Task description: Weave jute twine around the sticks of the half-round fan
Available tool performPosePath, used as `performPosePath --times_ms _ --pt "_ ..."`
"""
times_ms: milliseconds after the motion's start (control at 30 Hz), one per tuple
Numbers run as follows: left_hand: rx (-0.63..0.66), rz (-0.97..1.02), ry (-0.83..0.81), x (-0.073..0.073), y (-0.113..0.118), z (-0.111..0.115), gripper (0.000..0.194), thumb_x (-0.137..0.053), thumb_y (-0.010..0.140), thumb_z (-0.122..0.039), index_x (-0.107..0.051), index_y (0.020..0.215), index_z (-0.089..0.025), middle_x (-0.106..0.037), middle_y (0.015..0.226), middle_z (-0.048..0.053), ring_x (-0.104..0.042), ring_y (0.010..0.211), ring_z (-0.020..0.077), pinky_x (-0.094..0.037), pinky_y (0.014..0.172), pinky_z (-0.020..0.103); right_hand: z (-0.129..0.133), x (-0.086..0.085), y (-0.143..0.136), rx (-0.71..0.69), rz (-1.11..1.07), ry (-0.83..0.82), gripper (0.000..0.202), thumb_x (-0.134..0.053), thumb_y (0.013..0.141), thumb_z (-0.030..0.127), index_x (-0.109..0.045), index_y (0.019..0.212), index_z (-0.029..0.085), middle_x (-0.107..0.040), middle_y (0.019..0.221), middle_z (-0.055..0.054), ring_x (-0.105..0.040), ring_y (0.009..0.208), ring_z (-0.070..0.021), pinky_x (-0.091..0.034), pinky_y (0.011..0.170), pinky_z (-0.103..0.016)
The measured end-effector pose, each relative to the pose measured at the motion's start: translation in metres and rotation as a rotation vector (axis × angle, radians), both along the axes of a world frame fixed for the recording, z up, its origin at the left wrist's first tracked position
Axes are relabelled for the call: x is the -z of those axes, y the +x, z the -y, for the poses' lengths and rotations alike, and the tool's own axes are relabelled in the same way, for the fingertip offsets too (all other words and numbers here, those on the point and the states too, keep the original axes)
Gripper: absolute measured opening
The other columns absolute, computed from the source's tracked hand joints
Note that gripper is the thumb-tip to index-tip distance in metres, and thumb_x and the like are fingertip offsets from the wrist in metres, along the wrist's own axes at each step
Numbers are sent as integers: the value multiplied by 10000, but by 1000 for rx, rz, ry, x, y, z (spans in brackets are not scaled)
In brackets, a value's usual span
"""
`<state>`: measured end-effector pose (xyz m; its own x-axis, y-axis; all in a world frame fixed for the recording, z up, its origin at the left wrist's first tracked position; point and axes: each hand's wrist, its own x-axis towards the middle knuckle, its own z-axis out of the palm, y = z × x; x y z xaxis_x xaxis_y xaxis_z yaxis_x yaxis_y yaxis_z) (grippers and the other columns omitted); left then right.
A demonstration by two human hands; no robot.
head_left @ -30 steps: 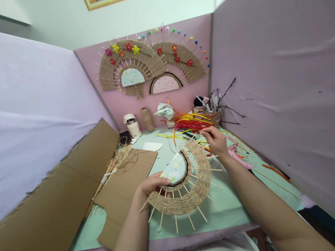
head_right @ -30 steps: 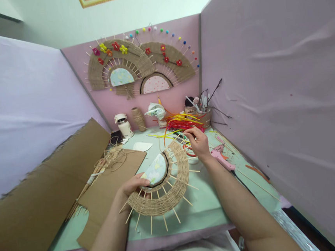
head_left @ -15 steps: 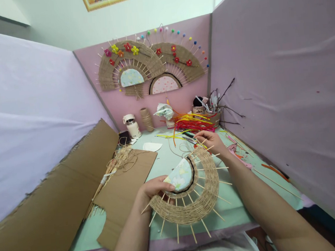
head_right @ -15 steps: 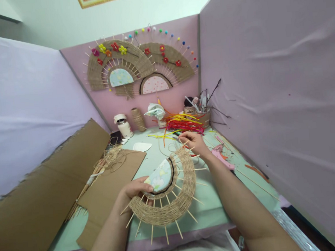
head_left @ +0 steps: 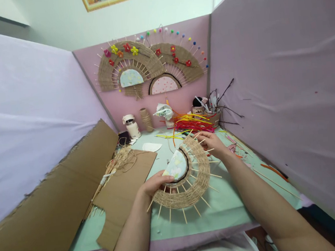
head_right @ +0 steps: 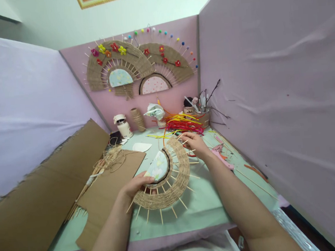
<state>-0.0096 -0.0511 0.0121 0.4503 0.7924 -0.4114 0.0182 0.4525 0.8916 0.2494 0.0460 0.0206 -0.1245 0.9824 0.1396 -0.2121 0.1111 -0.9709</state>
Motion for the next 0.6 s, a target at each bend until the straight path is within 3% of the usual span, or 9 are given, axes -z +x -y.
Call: performPosePath --times_ms 100,200,300,400,500,600 --pt "-27 -36 25 -1 5 -1 412 -750 569 -382 -603 870 -142 -667 626 24 -599 488 142 -412 440 214 -2 -3 1 -72 -137 -62 183 -661 633 328 -641 716 166 -400 483 57 -297 446 -68 -225 442 -223" --pt "-34 -56 48 3 9 -3 410 -751 586 -400 -610 873 -142 -673 655 27 -605 514 145 -441 473 229 0 -6 1 -162 -176 -139 267 -610 682 431 -618 683 164 -434 498 34 -346 462 -82 -280 466 -233" --pt "-8 -71 71 6 13 -4 399 -749 614 -401 -621 889 -143 -677 682 28 -611 539 147 -472 522 252 3 -6 0 -145 -88 -155 372 -617 691 535 -601 703 164 -480 518 27 -380 456 -83 -274 452 -228" --pt "29 -91 93 7 16 -4 392 -736 648 -416 -634 908 -140 -682 698 34 -609 550 139 -477 546 252 4 -1 -2 -82 48 -191 353 -703 637 495 -562 704 178 -488 509 48 -403 436 -78 -250 431 -212" --pt "109 -78 106 6 12 -4 423 -725 662 -462 -647 922 -139 -690 706 48 -622 594 145 -463 539 230 3 5 -5 -70 104 -260 339 -707 635 467 -525 692 188 -459 475 69 -369 393 -66 -211 408 -201" --pt "302 -33 131 3 2 -4 486 -735 616 -540 -679 862 -125 -703 740 80 -636 636 165 -449 517 218 2 10 -10 -153 82 -295 326 -712 611 424 -498 655 181 -390 443 91 -273 360 -39 -139 390 -195"
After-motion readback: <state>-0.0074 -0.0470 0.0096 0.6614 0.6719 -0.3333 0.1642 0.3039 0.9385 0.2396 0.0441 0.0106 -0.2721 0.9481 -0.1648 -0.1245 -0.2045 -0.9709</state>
